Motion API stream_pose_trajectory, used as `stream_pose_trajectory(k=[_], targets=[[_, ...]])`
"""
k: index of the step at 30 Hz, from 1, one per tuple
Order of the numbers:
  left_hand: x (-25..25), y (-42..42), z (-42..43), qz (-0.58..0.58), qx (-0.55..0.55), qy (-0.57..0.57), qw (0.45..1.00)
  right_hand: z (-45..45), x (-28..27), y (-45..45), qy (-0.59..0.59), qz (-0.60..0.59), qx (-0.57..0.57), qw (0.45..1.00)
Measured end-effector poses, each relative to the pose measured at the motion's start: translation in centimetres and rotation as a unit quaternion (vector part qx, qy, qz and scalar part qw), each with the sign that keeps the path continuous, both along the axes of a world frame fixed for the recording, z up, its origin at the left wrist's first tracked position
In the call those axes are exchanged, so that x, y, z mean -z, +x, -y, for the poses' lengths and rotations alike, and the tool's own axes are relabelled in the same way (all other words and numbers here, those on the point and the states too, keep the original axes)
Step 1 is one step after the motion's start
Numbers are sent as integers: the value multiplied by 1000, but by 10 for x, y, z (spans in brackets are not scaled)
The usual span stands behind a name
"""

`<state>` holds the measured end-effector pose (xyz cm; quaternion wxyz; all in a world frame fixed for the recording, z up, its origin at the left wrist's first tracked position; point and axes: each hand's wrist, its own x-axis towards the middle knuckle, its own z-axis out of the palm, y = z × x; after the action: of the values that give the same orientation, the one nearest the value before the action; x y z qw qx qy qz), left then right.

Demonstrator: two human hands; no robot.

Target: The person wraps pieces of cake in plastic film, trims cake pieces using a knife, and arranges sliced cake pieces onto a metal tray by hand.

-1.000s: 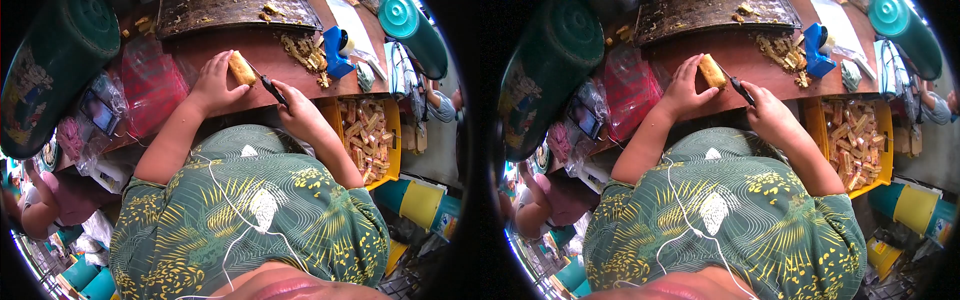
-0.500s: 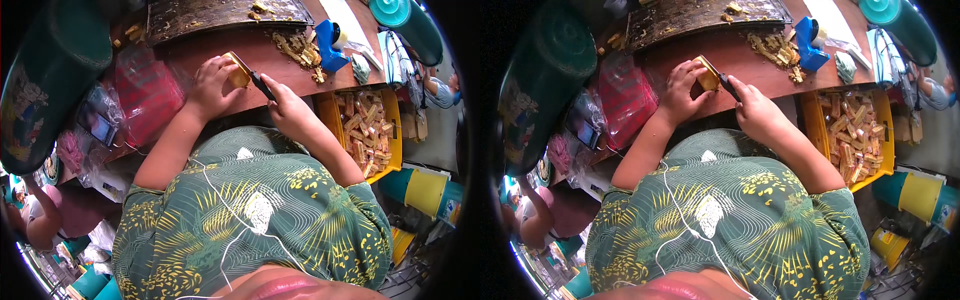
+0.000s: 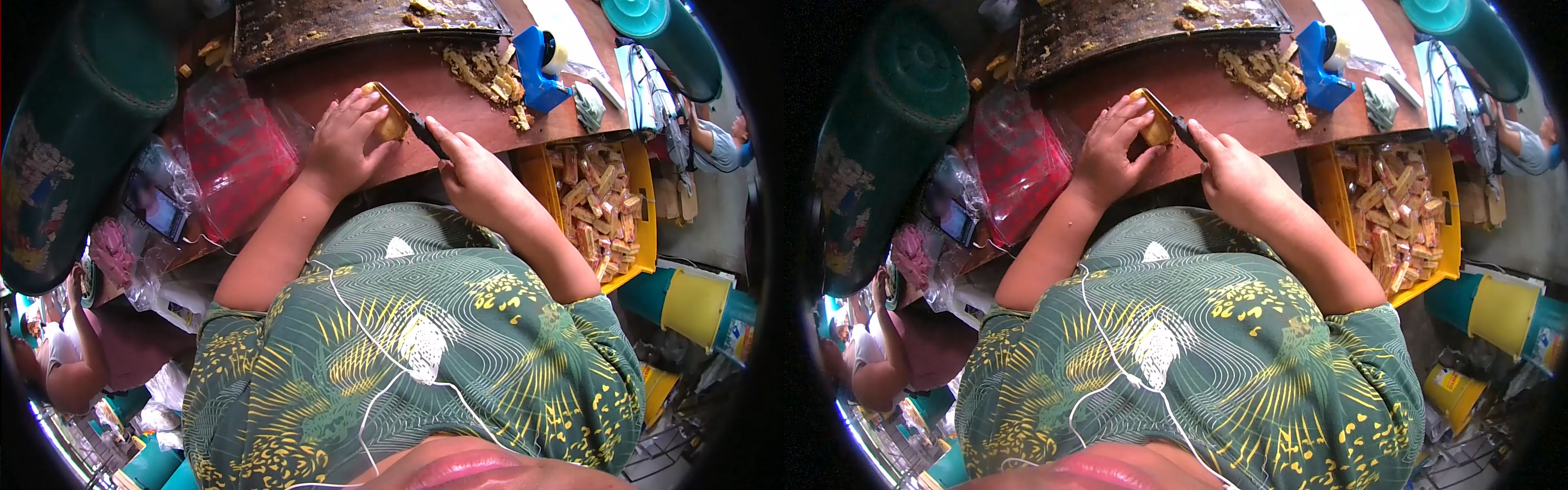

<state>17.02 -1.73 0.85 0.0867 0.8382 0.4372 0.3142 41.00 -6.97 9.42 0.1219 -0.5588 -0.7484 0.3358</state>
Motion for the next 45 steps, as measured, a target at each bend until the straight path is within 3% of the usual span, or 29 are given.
stream_pose_trajectory(k=[6,18,21,27,36,42,45], targets=[[-2,0,0,-15,-6,-13,1000,-7,12,-5,39,3,-5,999],[-2,2,-1,-4,-2,4,1000,-6,1,-7,-16,30,-4,999],[-1,2,-2,2,0,4,1000,-13,20,-8,37,8,-11,999],[-4,2,-1,-1,-2,-7,1000,-4,9,-4,-8,35,-7,999],[-2,3,-2,-8,-3,0,1000,-20,35,-8,48,7,-17,999],[-3,3,0,-22,-10,10,1000,13,15,11,-18,52,-14,998],[-2,3,-1,-14,-5,12,1000,23,15,25,-5,15,-12,1000]])
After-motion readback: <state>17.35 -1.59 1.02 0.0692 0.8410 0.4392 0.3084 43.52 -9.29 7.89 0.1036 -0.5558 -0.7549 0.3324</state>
